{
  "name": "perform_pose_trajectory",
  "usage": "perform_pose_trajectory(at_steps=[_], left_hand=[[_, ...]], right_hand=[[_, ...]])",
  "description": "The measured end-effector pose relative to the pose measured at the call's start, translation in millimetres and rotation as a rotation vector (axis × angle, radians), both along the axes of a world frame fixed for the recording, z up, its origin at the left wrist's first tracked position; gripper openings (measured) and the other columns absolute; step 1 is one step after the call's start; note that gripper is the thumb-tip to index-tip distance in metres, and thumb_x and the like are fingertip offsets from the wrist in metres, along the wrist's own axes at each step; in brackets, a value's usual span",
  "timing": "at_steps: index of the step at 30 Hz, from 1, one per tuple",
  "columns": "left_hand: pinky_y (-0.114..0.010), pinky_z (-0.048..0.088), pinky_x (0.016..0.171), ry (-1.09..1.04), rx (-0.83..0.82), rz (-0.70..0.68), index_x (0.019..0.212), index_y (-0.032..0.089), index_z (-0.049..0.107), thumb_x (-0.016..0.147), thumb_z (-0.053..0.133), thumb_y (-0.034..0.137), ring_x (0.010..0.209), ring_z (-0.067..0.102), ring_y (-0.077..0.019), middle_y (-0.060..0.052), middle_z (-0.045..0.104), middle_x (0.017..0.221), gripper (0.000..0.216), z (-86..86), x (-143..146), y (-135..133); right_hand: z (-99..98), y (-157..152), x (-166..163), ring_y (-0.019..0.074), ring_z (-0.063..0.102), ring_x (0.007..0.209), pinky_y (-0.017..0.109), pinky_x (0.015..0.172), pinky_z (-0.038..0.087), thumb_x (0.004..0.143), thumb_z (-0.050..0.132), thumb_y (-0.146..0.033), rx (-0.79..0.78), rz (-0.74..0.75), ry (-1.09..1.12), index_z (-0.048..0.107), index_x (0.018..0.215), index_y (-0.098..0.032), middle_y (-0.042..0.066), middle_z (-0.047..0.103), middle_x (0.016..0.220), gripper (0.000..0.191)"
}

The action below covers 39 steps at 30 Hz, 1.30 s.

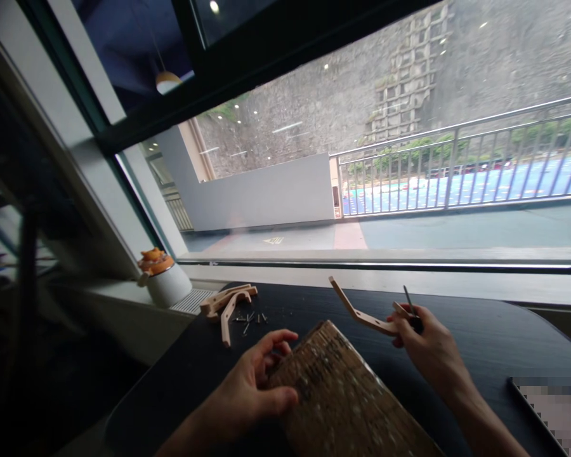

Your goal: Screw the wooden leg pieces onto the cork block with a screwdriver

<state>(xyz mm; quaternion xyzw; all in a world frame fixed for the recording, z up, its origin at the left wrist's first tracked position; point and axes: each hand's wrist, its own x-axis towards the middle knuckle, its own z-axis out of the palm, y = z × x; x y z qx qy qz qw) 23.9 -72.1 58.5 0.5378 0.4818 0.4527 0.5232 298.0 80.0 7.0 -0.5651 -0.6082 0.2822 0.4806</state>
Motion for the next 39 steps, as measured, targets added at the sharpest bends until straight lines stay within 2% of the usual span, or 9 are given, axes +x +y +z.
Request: perform_pose_trajectory(at_steps=[6,10,15,18,20,23,26,30,39], left_hand=[[-0.027,0.045,0.078,-0.014,-0.009,-0.009,0.119,0.021,0.055,0.064,0.076,0.020,0.090,0.056,-0.0157,-0.006,0.054,0.108,0.059,7.8,-7,6],[-0.031,0.046,0.084,-0.009,0.020,-0.015,0.119,0.018,0.054,0.068,0.073,0.024,0.100,0.057,-0.0210,-0.010,0.055,0.118,0.055,0.5,-8,38],[-0.040,0.041,0.093,0.416,0.135,0.063,0.119,0.014,0.058,0.068,0.070,0.024,0.114,0.052,-0.0282,-0.014,0.058,0.121,0.054,3.0,-4,76],[-0.035,0.043,0.089,0.385,0.237,-0.036,0.128,0.019,0.051,0.068,0.072,0.023,0.112,0.052,-0.0254,-0.010,0.057,0.125,0.064,11.0,0,75],[-0.031,0.044,0.085,0.300,0.291,-0.026,0.126,0.019,0.053,0.069,0.072,0.022,0.104,0.056,-0.0228,-0.009,0.061,0.116,0.059,10.6,4,72],[-0.030,0.045,0.081,0.119,0.326,0.063,0.112,0.015,0.059,0.076,0.068,0.027,0.090,0.060,-0.0194,-0.008,0.066,0.100,0.039,-0.4,10,72],[-0.031,0.046,0.081,-0.009,0.333,0.090,0.105,0.013,0.060,0.077,0.067,0.031,0.089,0.061,-0.0197,-0.009,0.067,0.097,0.033,-12.9,13,75],[-0.031,0.045,0.085,0.067,0.341,0.099,0.102,0.013,0.061,0.078,0.066,0.030,0.092,0.061,-0.0206,-0.009,0.067,0.099,0.030,-16.2,13,71],[-0.029,0.045,0.083,0.192,0.325,0.093,0.095,0.013,0.061,0.074,0.065,0.022,0.089,0.061,-0.0190,-0.007,0.068,0.095,0.023,-13.8,8,65]], right_hand=[[1.9,-1,0,0.0201,0.066,0.053,0.032,0.054,0.050,0.077,0.053,-0.051,-0.007,0.004,0.027,0.060,0.091,-0.018,0.008,0.073,0.079,0.037],[13.7,-7,-3,0.0202,0.065,0.054,0.034,0.057,0.052,0.074,0.054,-0.054,-0.016,0.013,0.092,0.058,0.094,-0.018,0.010,0.073,0.083,0.042],[17.8,-13,-13,0.0184,0.065,0.055,0.032,0.058,0.054,0.076,0.054,-0.055,0.056,0.088,0.129,0.053,0.097,-0.019,0.010,0.073,0.088,0.042],[11.8,-15,-22,0.0188,0.067,0.059,0.031,0.059,0.054,0.078,0.055,-0.053,0.086,0.088,0.058,0.054,0.100,-0.021,0.008,0.073,0.090,0.039],[9.0,-18,-29,0.0205,0.069,0.065,0.030,0.060,0.054,0.077,0.057,-0.052,0.108,0.060,0.012,0.056,0.101,-0.022,0.008,0.073,0.088,0.039],[9.0,-25,-40,0.0193,0.068,0.061,0.029,0.057,0.054,0.076,0.058,-0.050,0.104,0.107,0.013,0.057,0.101,-0.022,0.006,0.073,0.086,0.038],[12.2,-29,-44,0.0170,0.065,0.053,0.028,0.054,0.052,0.075,0.059,-0.049,0.091,0.167,0.054,0.057,0.100,-0.020,0.004,0.072,0.080,0.038],[17.2,-30,-37,0.0196,0.064,0.065,0.029,0.060,0.051,0.073,0.062,-0.047,0.121,0.211,-0.043,0.062,0.094,-0.018,0.002,0.069,0.072,0.035],[23.4,-26,-25,0.0222,0.065,0.074,0.030,0.067,0.051,0.070,0.066,-0.040,0.083,0.339,-0.088,0.067,0.093,-0.017,0.004,0.071,0.079,0.033]])
